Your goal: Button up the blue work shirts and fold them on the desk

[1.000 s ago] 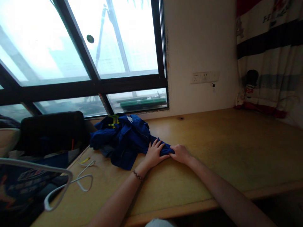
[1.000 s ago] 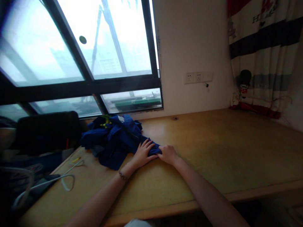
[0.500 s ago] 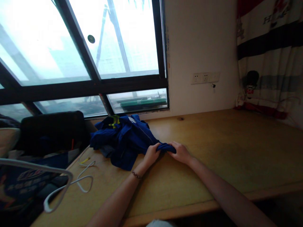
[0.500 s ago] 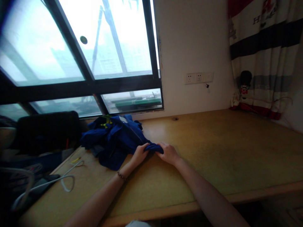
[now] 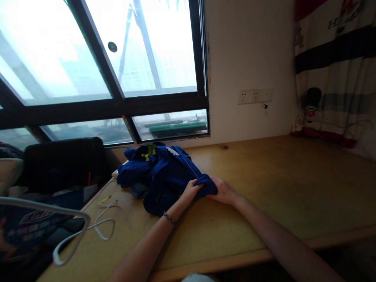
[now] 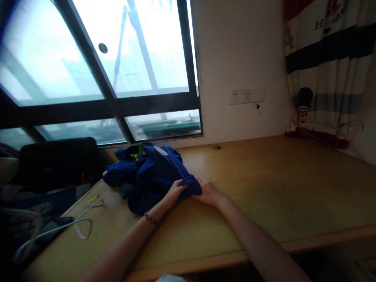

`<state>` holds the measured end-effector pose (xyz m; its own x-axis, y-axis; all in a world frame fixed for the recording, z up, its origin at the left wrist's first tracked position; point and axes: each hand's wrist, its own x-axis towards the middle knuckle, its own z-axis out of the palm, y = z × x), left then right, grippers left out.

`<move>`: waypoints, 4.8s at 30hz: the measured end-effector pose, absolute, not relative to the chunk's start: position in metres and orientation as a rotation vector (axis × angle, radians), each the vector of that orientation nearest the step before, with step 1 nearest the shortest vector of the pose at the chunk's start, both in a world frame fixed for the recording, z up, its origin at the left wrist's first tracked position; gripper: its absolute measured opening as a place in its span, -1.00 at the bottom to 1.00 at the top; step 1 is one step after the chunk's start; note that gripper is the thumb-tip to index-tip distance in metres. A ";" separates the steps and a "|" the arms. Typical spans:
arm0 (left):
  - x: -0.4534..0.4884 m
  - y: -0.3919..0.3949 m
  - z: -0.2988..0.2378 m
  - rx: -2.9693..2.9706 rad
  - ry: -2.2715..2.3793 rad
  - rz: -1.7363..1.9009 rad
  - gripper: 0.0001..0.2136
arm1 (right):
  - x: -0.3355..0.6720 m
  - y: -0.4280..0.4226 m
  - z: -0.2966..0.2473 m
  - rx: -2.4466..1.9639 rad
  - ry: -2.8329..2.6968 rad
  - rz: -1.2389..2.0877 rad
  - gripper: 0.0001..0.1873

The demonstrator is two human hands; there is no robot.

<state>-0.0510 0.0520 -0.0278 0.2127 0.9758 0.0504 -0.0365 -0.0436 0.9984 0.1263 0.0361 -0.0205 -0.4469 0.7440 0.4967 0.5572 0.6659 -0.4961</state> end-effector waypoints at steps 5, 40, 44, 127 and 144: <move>-0.049 0.050 -0.019 1.412 1.042 1.105 -0.67 | 0.127 0.032 -0.016 -1.081 -2.182 0.426 -0.47; -0.049 0.051 -0.021 1.515 1.012 1.081 -0.72 | 0.120 0.019 -0.001 -1.360 -2.316 0.381 -0.54; -0.048 0.050 -0.019 1.512 1.017 1.072 -0.72 | 0.121 0.020 -0.003 -1.342 -2.323 0.356 -0.53; -0.050 0.027 -0.004 2.641 2.194 1.037 -0.43 | 0.217 0.081 0.003 -0.636 -0.378 1.227 -0.88; -0.065 0.041 -0.009 2.575 1.970 0.783 -0.59 | 0.215 0.083 -0.005 -0.508 -0.601 1.272 -0.56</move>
<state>-0.0646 0.0406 -0.0092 0.1996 0.8583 0.4728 0.9487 -0.2900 0.1260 0.2150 0.0835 -0.0047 0.1815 0.9743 0.1337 -0.7219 0.2243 -0.6546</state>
